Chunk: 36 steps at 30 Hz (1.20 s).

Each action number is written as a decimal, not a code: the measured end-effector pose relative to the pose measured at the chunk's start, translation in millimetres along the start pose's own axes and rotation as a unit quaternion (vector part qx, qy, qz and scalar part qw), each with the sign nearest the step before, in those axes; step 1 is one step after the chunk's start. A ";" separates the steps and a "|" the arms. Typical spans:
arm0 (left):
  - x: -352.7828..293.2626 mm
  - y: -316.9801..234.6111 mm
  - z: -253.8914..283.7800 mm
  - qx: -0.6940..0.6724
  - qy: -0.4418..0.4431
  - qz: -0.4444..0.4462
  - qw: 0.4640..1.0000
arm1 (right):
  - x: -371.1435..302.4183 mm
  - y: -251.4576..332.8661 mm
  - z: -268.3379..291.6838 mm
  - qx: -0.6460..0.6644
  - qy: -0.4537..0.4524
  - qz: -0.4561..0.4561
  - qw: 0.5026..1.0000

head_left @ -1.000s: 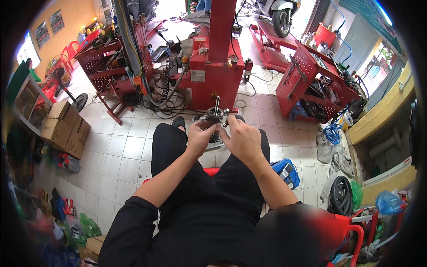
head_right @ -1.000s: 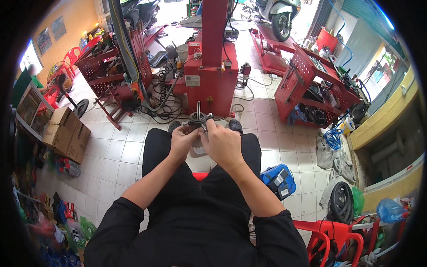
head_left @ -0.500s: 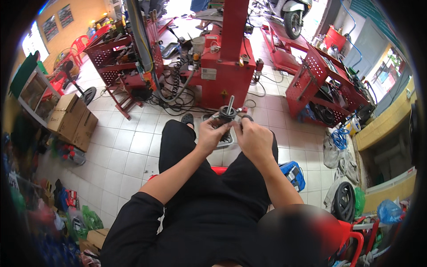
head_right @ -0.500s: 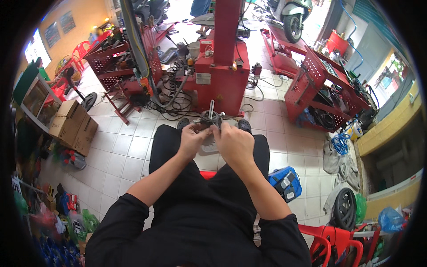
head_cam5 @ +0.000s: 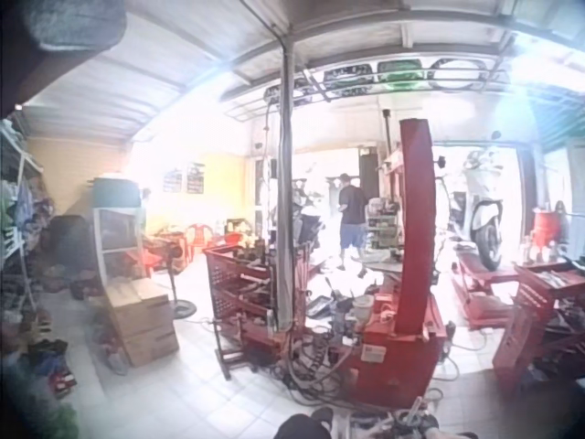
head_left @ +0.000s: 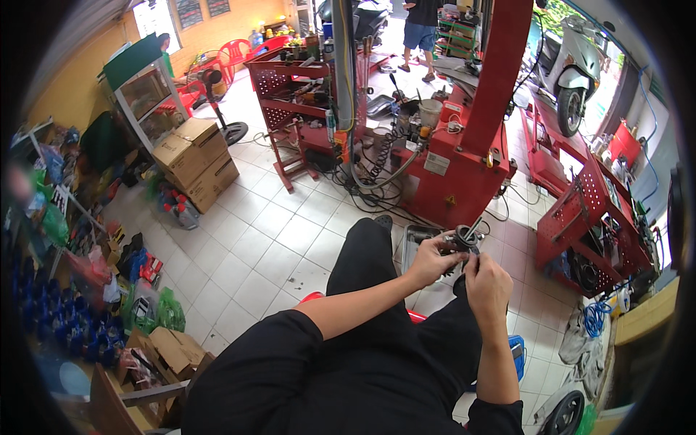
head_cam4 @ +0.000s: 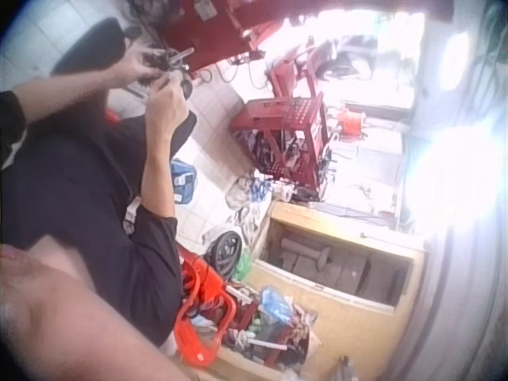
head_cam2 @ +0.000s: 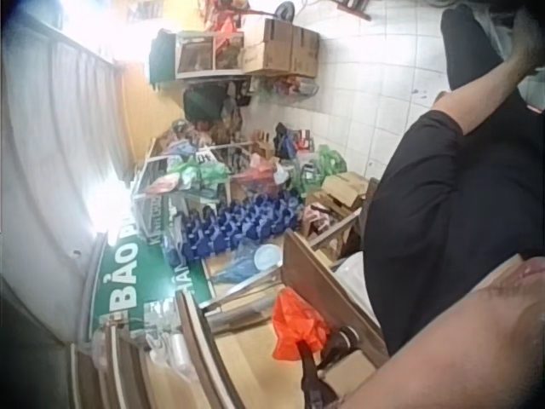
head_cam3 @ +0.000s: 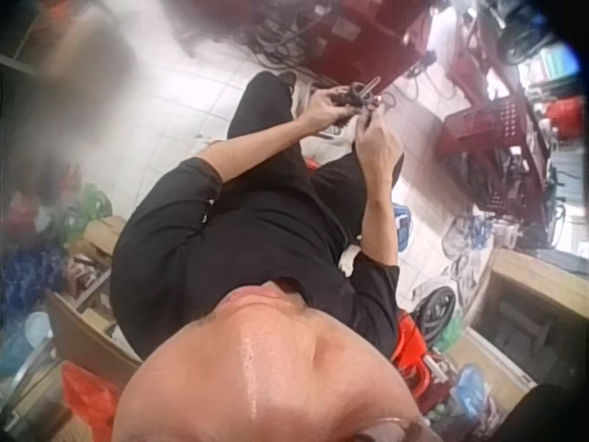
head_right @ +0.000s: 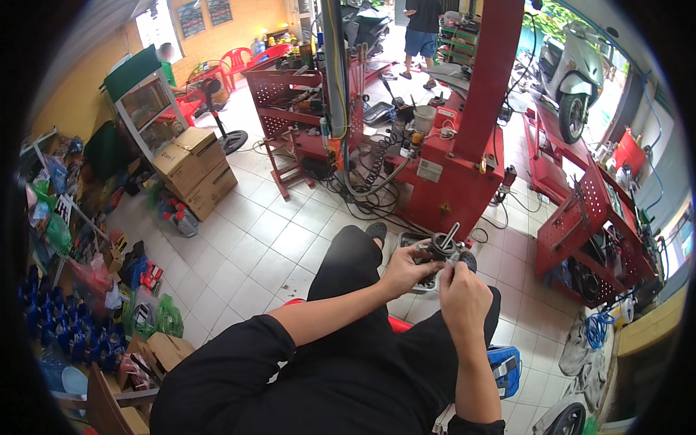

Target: The person sits on a red stool in a workshop and assembles a mechanical component, likely a brake caliper, using their hands. They insert a small metal pin into the assembly and then place a larger metal part into a rectangular tray on the floor.

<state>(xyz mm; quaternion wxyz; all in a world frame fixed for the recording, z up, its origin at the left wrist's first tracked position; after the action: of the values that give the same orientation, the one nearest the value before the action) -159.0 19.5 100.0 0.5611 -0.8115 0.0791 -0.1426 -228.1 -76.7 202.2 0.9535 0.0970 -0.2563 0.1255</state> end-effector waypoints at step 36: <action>0.5 -25.9 -2.9 0.116 -0.023 -0.073 0.990 | 0.7 0.0 10.7 0.006 -0.035 0.028 0.999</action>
<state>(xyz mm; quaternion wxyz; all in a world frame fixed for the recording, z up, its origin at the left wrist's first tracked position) -160.2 26.1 125.2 0.6414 -0.7475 -0.0098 -0.1727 -232.5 -79.2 211.7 0.9396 0.0997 -0.2909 0.1501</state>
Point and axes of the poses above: each hand's wrist, its own x-axis towards the middle knuckle, its own z-axis out of the back of the hand, y = z × x, the point moved 8 cm from there along x, towards the middle knuckle, and after that the axes turned 7 degrees about z, right-handed, at the moved point
